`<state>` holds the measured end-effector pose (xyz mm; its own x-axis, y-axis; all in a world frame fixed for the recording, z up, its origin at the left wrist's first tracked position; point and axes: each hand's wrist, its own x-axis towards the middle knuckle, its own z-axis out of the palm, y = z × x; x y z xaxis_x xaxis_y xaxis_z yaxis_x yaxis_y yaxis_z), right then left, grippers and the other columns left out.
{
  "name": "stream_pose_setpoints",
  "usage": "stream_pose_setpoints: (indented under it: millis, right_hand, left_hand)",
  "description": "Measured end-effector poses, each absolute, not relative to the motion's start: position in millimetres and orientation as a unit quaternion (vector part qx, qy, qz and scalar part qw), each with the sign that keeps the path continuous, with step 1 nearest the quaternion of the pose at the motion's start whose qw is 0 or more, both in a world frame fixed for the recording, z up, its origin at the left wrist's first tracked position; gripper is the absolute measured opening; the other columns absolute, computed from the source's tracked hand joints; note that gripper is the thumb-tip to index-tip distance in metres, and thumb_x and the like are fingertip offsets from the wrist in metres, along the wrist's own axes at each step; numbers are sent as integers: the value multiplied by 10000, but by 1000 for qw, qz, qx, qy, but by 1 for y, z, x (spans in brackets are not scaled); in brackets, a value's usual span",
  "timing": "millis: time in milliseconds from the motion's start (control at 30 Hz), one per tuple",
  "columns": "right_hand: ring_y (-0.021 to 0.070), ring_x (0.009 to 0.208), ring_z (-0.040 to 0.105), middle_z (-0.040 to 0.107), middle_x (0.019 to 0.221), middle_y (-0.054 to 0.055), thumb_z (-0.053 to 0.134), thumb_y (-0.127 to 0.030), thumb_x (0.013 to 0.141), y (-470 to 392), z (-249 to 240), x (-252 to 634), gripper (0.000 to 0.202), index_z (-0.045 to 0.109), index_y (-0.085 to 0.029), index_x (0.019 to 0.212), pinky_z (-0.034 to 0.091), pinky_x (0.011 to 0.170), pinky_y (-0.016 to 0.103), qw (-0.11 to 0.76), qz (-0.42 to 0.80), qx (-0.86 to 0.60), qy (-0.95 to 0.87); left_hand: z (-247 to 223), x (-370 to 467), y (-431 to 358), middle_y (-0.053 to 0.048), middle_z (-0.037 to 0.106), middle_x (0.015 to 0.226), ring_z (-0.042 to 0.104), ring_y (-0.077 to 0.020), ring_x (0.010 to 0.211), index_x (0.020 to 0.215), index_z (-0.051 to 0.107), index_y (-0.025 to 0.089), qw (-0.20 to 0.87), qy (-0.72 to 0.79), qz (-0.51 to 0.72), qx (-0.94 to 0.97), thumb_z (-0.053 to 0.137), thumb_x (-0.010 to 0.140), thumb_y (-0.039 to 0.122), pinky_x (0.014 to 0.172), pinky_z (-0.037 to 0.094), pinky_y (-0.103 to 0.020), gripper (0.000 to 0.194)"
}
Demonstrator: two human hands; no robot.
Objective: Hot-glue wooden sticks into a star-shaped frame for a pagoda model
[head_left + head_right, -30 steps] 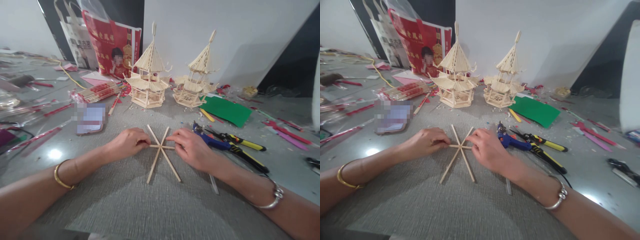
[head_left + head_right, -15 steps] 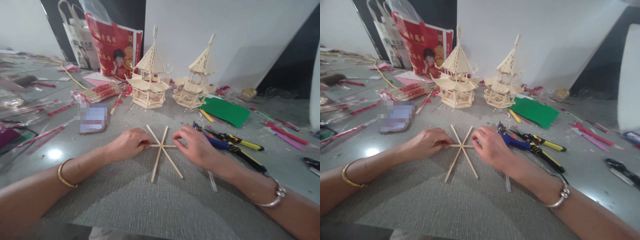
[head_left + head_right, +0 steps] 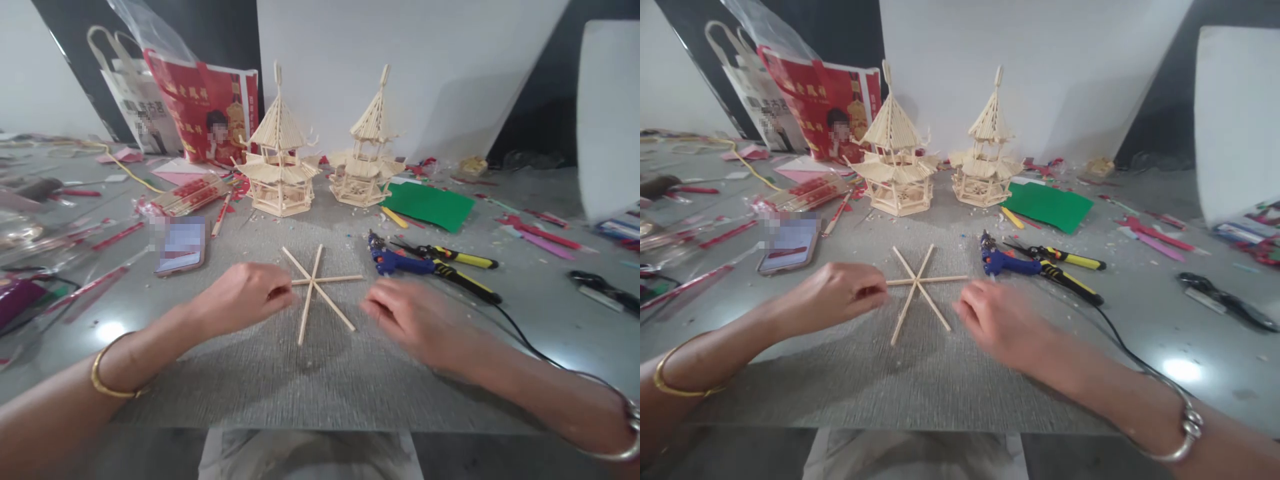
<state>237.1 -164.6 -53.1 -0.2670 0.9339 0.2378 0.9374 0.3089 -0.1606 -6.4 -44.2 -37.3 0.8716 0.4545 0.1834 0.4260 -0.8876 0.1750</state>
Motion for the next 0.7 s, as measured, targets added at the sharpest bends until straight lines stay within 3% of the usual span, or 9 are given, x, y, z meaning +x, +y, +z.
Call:
stream_pose_setpoints:
  millis: [200,700]
  right_hand:
    - [147,618,507,570,690,25,495,-277,860,-177,-72,214,184,543,-173,717,314,575,280,117,13,-610,-783]
    - [153,671,545,605,749,30,478,-173,852,-166,-78,216,103,528,-175,762,347,613,277,129,-15,-586,-800]
  left_hand:
    - [-34,1,-78,-3,619,589,520,-123,529,634,622,179,63,291,-52,953,541,773,621,497,259,-246,469]
    - [-44,5,-79,10,553,524,465,-103,484,620,629,189,85,309,-61,945,495,845,490,485,233,-232,399]
